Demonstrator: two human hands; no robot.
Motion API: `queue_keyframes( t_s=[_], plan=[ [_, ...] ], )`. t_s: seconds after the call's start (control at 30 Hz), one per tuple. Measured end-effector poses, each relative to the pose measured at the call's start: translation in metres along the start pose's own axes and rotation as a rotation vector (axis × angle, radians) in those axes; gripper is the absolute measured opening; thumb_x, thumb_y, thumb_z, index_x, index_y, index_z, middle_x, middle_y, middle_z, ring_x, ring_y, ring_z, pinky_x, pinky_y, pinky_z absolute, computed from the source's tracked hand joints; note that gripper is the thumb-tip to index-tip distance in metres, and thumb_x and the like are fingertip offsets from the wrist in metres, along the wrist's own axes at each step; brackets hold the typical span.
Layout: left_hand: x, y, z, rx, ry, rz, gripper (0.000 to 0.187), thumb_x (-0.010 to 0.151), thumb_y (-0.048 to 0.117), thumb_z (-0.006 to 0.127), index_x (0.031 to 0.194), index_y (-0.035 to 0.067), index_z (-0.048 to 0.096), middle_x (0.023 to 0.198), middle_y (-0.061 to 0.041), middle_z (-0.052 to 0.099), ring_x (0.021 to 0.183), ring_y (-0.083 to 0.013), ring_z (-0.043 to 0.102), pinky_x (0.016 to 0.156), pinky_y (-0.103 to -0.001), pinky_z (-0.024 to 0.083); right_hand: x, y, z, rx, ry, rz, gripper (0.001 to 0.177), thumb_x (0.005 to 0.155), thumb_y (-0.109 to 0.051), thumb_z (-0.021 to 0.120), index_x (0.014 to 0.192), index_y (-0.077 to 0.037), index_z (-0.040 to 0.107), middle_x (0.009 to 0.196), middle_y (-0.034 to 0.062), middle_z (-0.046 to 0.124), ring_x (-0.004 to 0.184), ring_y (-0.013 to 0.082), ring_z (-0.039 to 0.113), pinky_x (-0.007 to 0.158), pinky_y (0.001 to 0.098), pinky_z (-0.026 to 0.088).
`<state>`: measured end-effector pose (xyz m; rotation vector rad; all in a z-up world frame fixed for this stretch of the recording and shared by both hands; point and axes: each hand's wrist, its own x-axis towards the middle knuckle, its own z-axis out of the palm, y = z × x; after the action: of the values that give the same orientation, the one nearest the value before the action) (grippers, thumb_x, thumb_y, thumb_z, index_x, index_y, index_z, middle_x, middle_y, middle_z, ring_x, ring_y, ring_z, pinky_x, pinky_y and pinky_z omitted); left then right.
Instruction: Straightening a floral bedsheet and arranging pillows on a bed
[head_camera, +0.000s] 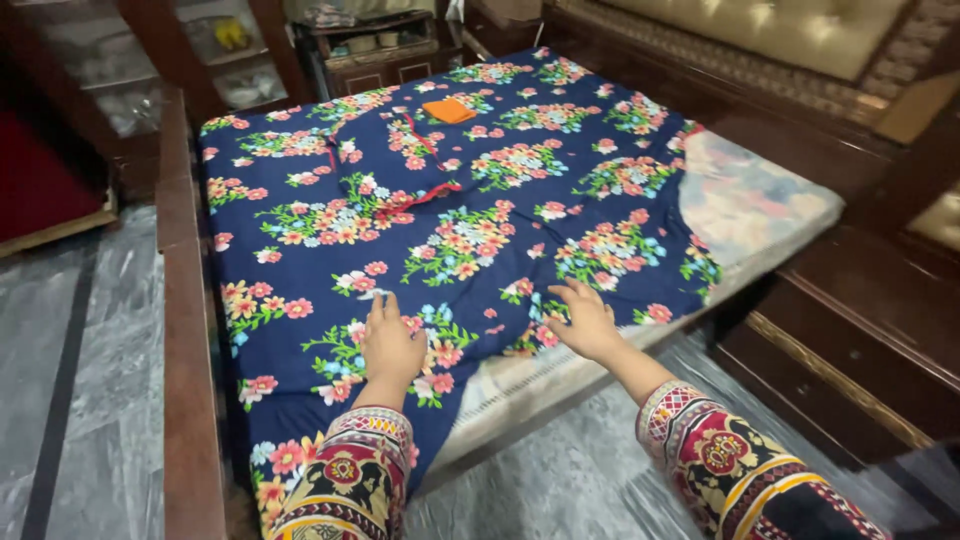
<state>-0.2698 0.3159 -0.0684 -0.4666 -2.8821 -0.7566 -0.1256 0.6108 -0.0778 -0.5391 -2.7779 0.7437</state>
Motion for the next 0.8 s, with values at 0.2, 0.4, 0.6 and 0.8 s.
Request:
queue_keyframes(
  t_s=[0.2,0.4,0.6,0.8],
  plan=[
    [0.079,-0.017,0.002,0.022,-0.031,-0.071,0.089,0.081,0.029,0.079,0.155,0.01,0.034,0.165,-0.014,0.028,0.149,-0.0349,0.033,0.114,-0.055,0.036,0.098,0.005,0.05,0.082,0.132,-0.213,0.06,0.084,-0.039,0.075,0.138,-0.019,0.059,0.155,0.0172,0.045,0.144,0.0381,0.04,0.116,0.0539,0.035],
    [0.178,-0.045,0.013,0.04,-0.019,-0.004,0.091,0.08,0.027,0.08,0.156,0.01,0.033,0.165,-0.015,0.028,0.147,-0.036,0.035,0.116,-0.051,0.038,0.189,-0.014,0.084,-0.009,0.092,-0.136,0.064,0.082,-0.042,0.077,0.139,-0.021,0.057,0.156,0.0165,0.041,0.145,0.0404,0.035,0.114,0.0569,0.035],
    [0.245,-0.057,0.008,0.036,-0.055,-0.047,0.09,0.082,0.027,0.079,0.157,0.011,0.032,0.164,-0.014,0.029,0.148,-0.0354,0.034,0.114,-0.053,0.038,0.249,-0.059,0.084,0.0,-0.019,-0.005,0.063,0.085,-0.043,0.073,0.142,-0.026,0.052,0.16,0.0095,0.037,0.152,0.0348,0.029,0.11,0.0727,0.028],
    [0.292,-0.078,0.023,0.021,-0.047,-0.069,0.089,0.081,0.027,0.08,0.155,0.012,0.033,0.164,-0.014,0.027,0.151,-0.0327,0.03,0.114,-0.054,0.036,0.306,-0.039,0.131,0.035,-0.01,-0.117,0.067,0.082,-0.041,0.074,0.143,-0.025,0.052,0.16,0.0147,0.036,0.15,0.0367,0.03,0.11,0.0695,0.032]
  ],
)
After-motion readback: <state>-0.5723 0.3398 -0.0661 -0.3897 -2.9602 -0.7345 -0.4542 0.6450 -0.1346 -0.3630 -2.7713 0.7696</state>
